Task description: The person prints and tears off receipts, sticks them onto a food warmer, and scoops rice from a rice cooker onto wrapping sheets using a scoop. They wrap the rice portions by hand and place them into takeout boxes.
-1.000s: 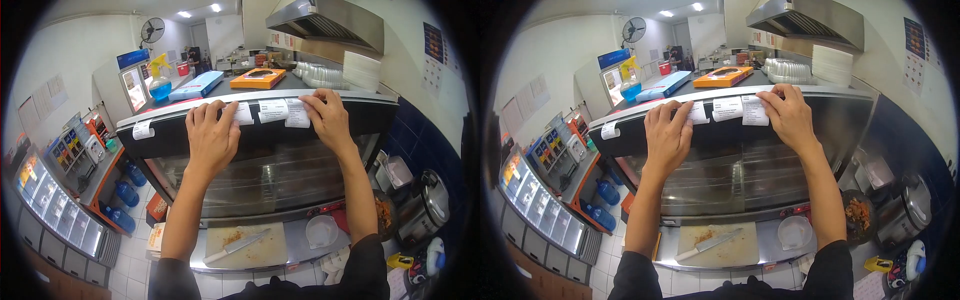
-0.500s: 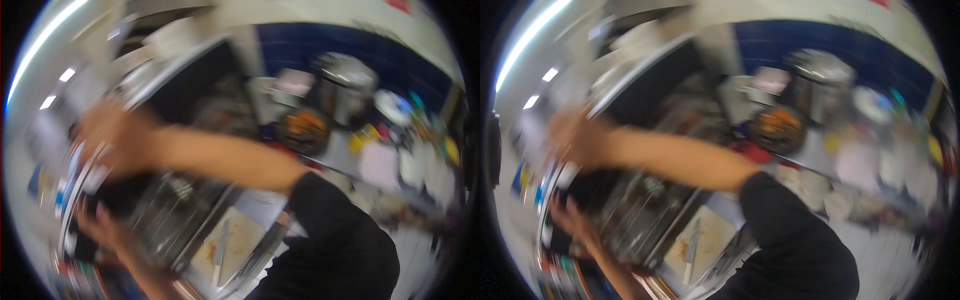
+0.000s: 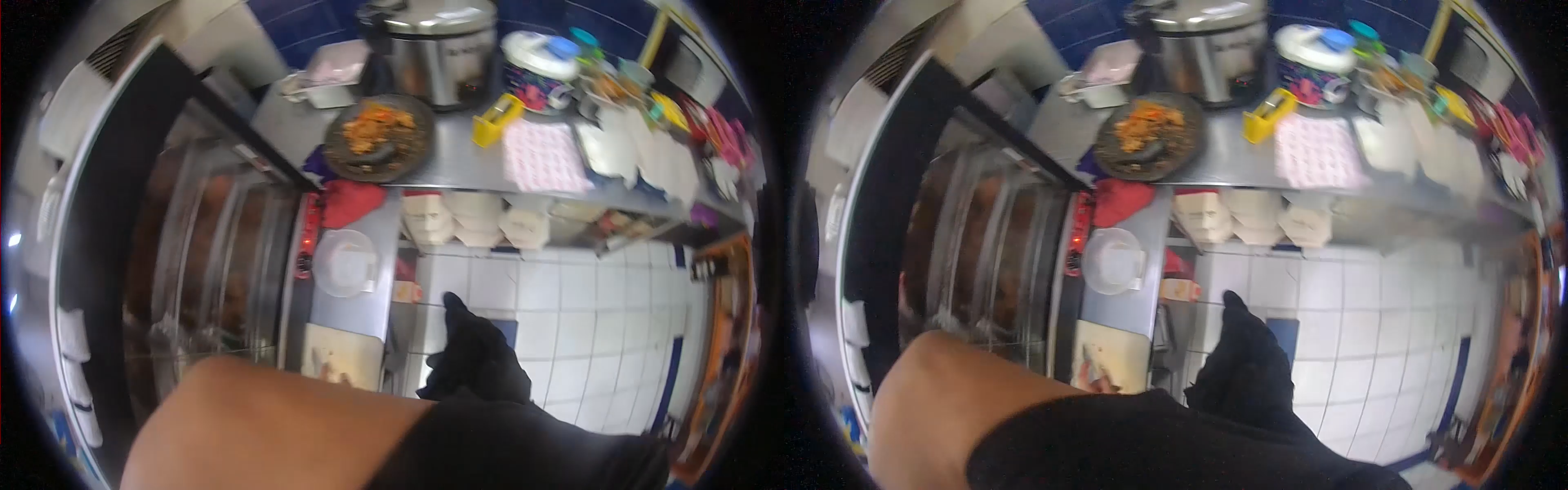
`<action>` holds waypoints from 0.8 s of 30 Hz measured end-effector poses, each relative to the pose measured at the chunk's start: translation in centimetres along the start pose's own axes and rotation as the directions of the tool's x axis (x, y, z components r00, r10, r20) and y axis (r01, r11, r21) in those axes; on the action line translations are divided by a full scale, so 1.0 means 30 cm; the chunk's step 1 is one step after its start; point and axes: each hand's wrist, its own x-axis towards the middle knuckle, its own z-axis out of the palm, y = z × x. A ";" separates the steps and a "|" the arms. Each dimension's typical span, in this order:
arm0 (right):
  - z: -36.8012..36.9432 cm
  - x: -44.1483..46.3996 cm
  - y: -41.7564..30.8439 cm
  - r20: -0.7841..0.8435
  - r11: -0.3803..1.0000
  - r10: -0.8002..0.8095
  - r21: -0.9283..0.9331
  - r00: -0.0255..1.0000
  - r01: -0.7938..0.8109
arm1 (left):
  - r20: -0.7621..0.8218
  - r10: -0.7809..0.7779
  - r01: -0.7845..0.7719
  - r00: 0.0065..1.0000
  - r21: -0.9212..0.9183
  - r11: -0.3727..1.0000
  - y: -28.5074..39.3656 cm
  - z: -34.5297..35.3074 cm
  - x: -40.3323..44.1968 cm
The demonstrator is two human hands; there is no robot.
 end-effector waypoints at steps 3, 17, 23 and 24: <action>-0.034 -0.013 -0.020 0.045 0.998 -0.062 0.034 0.997 0.061 | 0.003 0.016 -0.016 1.000 -0.021 1.000 -0.002 0.061 0.016; -1.323 -2.393 -0.151 -0.748 -0.216 0.615 0.145 -0.250 -0.966 | 0.140 -0.129 0.170 0.982 -0.337 0.926 0.225 0.534 0.564; -1.806 -2.686 -0.291 -0.894 -0.570 0.435 -0.183 -0.106 -0.801 | 0.272 0.183 -0.135 0.945 -0.185 0.973 0.864 0.969 1.222; -1.807 -2.669 -0.260 -0.880 -0.546 0.461 -0.184 -0.110 -0.817 | 0.186 0.303 -0.266 0.935 -0.200 0.943 0.922 1.088 1.323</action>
